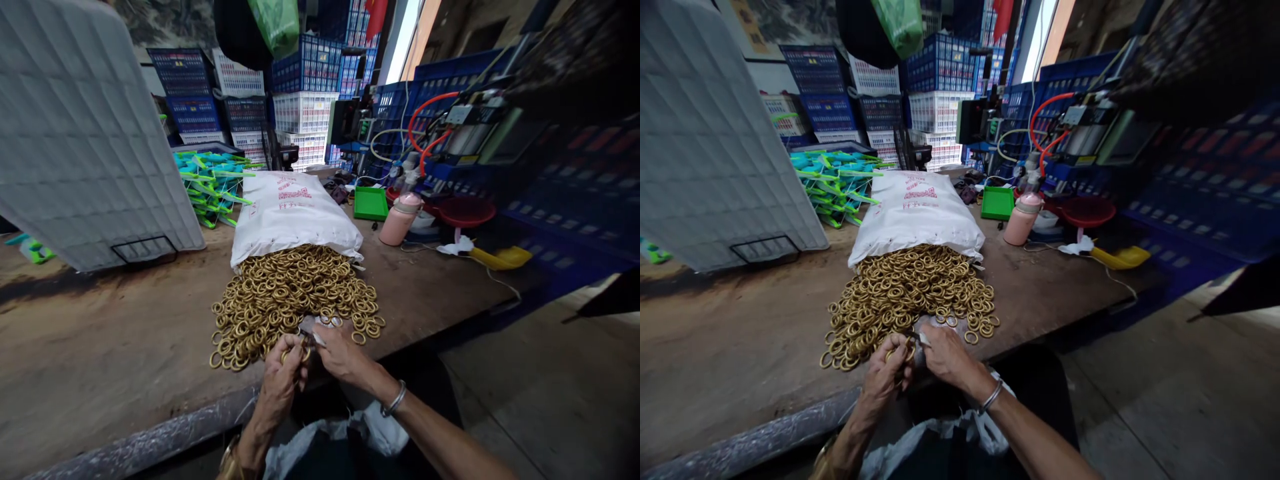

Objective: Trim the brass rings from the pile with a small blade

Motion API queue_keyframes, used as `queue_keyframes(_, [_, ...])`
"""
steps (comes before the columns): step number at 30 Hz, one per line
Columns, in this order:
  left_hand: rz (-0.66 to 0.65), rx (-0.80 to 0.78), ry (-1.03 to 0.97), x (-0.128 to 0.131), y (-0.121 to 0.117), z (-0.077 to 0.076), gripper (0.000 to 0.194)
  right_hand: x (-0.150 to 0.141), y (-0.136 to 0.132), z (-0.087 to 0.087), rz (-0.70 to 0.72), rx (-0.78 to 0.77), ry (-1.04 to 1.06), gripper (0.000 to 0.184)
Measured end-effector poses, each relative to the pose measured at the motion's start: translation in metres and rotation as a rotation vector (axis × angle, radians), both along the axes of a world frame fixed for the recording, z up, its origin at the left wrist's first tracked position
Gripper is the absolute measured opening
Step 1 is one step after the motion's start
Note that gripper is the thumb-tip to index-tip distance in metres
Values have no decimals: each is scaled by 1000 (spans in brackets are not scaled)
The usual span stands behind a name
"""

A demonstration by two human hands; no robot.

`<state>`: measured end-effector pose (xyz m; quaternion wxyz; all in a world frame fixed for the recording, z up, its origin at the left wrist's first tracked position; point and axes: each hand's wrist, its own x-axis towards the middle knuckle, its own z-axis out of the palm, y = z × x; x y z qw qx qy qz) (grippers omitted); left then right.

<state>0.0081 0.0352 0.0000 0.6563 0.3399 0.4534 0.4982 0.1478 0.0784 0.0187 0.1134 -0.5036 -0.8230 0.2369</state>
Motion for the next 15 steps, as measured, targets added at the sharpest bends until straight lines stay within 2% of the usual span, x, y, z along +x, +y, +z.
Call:
queue_keyframes(4, [-8,14,44,-2,-1,-4,30,1,-4,-3,59,12,-29,19])
queue_keyframes(8, [-57,28,0,-6,-11,9,28,11,-5,-12,39,32,-54,22])
queue_keyframes(10, [-120,3,-100,-6,-20,17,27,18,-7,-16,-22,52,-39,21])
queue_keyframes(12, [-212,-66,-171,-6,-31,19,27,29,-8,-18,-118,67,17,17])
queue_keyframes(15, [-332,-208,-161,-6,-49,-1,33,54,-9,-22,-328,92,97,17])
